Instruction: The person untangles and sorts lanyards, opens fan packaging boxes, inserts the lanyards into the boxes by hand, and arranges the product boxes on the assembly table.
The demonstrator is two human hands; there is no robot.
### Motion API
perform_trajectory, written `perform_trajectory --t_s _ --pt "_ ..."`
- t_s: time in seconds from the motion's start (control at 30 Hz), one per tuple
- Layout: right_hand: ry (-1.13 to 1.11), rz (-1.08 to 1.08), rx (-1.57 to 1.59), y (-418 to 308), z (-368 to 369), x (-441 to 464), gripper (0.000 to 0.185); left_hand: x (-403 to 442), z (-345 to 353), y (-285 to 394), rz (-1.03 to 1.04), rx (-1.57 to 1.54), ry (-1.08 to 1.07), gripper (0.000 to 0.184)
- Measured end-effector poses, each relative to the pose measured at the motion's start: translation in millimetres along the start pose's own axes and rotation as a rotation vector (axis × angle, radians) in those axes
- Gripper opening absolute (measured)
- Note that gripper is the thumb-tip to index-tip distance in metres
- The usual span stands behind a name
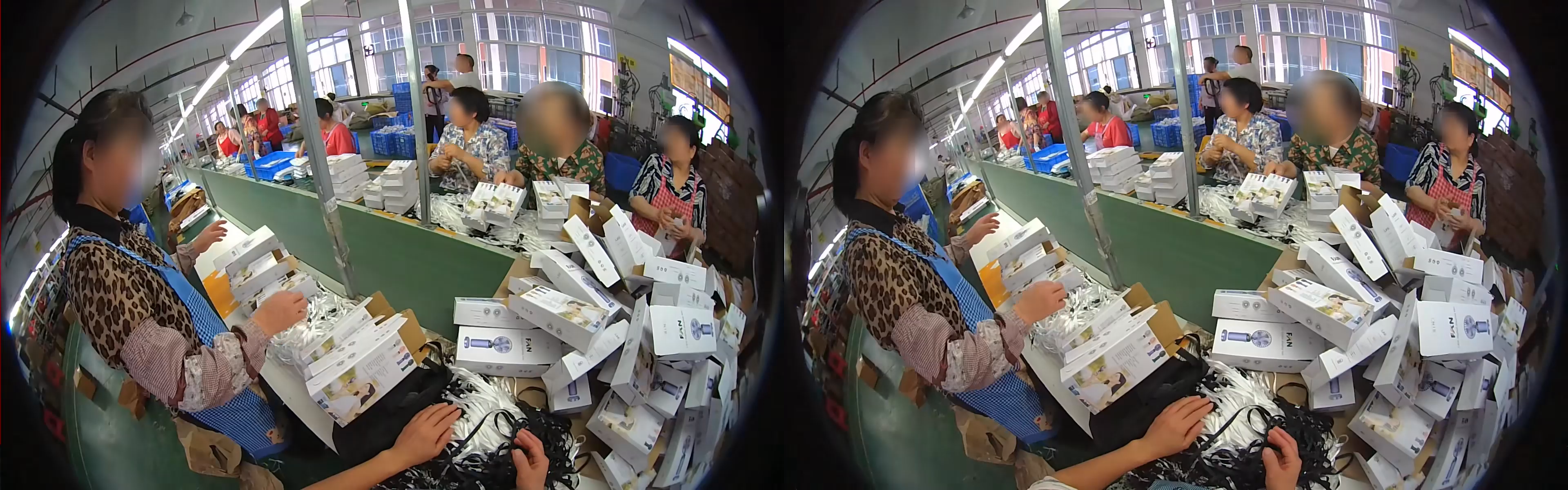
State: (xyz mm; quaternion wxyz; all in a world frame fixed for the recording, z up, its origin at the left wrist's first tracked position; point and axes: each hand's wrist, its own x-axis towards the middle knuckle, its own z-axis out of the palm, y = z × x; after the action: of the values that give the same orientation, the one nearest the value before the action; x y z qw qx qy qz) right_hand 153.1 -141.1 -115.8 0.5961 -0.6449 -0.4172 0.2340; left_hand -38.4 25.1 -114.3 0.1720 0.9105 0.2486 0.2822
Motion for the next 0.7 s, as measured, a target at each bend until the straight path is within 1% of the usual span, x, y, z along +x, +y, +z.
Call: perform_trajectory --t_s 0.1,0.2,0.3,0.43,0.53,0.7 --pt "-0.005 -0.028 -0.061 -5.6 -0.9 0.9 0.029 -0.2 2.6 -1.4 0.003 -0.004 0.0 0.037" --pt "-0.002 0.016 -0.012 -4.4 0.1 1.1 0.028 -1.2 1.4 -1.2 -0.006 0.002 0.009 0.038" --pt "0.003 0.015 0.027 -8.9 2.6 1.3 0.029 -2.3 2.7 -2.6 0.004 0.006 0.017 0.038" --pt "-0.016 -0.006 -0.029 -5.7 1.8 1.5 0.031 -1.9 0.5 -0.7 0.005 -0.006 0.002 0.038" --pt "-0.011 0.03 0.029 -5.5 2.0 0.9 0.031 -2.7 1.3 -0.7 -0.004 -0.017 0.006 0.037" --pt "-0.035 -0.005 -0.05 -4.1 0.4 2.1 0.031 -2.5 2.8 -2.6 -0.013 -0.054 0.0 0.037"
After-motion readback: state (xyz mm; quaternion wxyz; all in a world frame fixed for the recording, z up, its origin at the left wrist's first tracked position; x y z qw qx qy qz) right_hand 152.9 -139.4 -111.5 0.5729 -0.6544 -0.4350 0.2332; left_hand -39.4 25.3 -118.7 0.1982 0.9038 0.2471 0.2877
